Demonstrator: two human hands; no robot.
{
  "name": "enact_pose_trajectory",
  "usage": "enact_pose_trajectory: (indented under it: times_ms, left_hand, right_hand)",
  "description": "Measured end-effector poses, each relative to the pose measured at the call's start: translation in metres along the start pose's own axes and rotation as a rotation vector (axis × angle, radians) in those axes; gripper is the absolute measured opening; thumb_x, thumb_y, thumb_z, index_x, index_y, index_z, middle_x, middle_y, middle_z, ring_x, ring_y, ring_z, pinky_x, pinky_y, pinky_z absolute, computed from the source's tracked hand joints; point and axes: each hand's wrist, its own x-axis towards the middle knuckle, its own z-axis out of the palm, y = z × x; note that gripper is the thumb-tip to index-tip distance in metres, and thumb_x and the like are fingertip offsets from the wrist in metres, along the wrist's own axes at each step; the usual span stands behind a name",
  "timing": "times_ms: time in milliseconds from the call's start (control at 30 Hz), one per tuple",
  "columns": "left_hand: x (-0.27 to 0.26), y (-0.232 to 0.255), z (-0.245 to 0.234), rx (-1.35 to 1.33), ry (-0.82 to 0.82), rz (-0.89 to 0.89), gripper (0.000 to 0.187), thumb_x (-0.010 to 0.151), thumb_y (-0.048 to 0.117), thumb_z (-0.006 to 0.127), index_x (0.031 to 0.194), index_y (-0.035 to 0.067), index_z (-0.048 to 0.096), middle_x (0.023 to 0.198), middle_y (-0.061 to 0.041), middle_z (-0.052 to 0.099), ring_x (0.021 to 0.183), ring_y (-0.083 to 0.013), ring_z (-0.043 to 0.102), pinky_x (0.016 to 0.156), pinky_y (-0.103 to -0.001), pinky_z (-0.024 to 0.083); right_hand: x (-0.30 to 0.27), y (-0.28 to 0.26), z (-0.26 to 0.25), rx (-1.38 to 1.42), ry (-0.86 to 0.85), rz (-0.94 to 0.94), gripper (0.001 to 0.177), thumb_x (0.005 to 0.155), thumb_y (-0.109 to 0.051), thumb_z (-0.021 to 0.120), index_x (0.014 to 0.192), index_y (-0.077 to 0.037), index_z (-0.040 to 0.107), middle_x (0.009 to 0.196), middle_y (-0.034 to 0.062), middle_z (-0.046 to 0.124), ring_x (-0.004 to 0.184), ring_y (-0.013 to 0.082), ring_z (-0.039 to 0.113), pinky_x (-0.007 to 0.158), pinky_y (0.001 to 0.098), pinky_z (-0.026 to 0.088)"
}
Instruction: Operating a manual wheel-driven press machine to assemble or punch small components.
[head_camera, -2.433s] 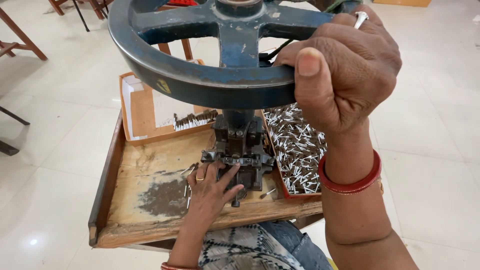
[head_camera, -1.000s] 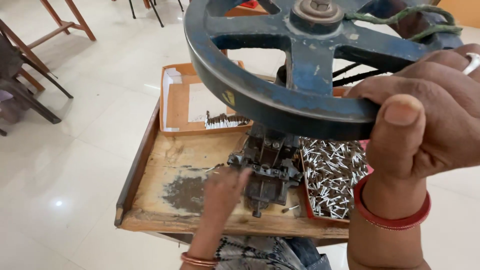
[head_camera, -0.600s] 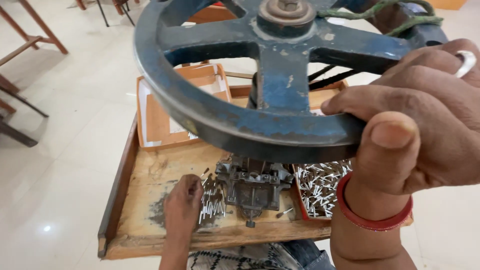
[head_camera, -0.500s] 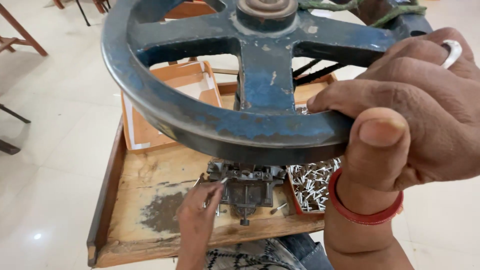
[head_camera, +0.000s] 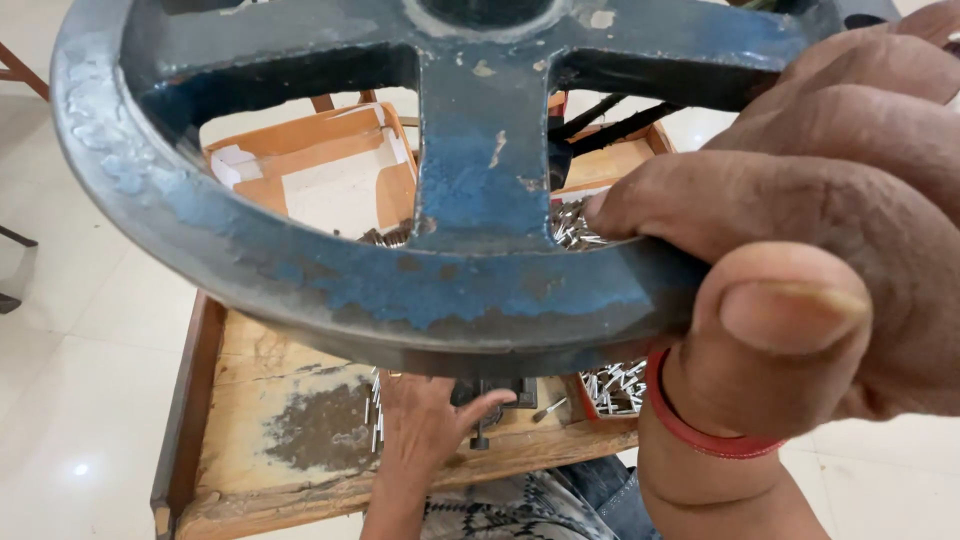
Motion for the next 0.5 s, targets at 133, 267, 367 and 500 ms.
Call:
enact_pose_trajectory:
  times_ms: [133, 267, 367, 500]
  left_hand:
    - [-0.017, -0.015, 0.002, 0.253, -0.032, 0.159, 0.065, 0.071, 0.069, 0.074, 0.113, 0.019, 0.075, 0.119, -0.008, 0.065, 0.114, -0.0298, 0.053, 0.1, -0.056, 0.03]
    - [-0.018, -0.01, -0.006, 0.337, -0.095, 0.189, 0.061, 0.074, 0.068, 0.072, 0.115, 0.023, 0.072, 0.119, -0.008, 0.06, 0.111, -0.029, 0.05, 0.092, -0.05, 0.032]
    - [-0.021, -0.007, -0.006, 0.361, -0.124, 0.204, 0.064, 0.077, 0.064, 0.071, 0.126, 0.023, 0.07, 0.116, -0.006, 0.059, 0.109, -0.0264, 0.051, 0.09, -0.047, 0.033]
    - [-0.018, 0.001, 0.001, 0.378, -0.234, 0.113, 0.061, 0.087, 0.06, 0.07, 0.133, 0.02, 0.068, 0.114, -0.006, 0.059, 0.107, -0.0263, 0.049, 0.089, -0.048, 0.033]
  right_hand:
    - [-0.001, -0.001, 0.007, -0.011, 0.1, 0.037, 0.06, 0.098, -0.051, 0.05, 0.088, 0.002, 0.077, 0.069, 0.0107, 0.064, 0.072, 0.0319, 0.067, 0.07, 0.0416, 0.049]
    - [-0.005, -0.009, 0.015, -0.032, 0.199, 0.083, 0.057, 0.101, -0.048, 0.049, 0.089, 0.001, 0.077, 0.069, 0.0093, 0.063, 0.073, 0.0312, 0.067, 0.071, 0.0398, 0.048]
    - [-0.014, -0.036, 0.045, -0.003, 0.372, 0.274, 0.056, 0.11, -0.046, 0.044, 0.095, -0.004, 0.077, 0.075, 0.0069, 0.063, 0.074, 0.0252, 0.064, 0.075, 0.0357, 0.045]
    - [0.039, -0.075, 0.057, -0.123, 0.53, 0.429, 0.047, 0.113, -0.041, 0.045, 0.097, -0.009, 0.076, 0.081, 0.0042, 0.064, 0.072, 0.0193, 0.059, 0.077, 0.0326, 0.042]
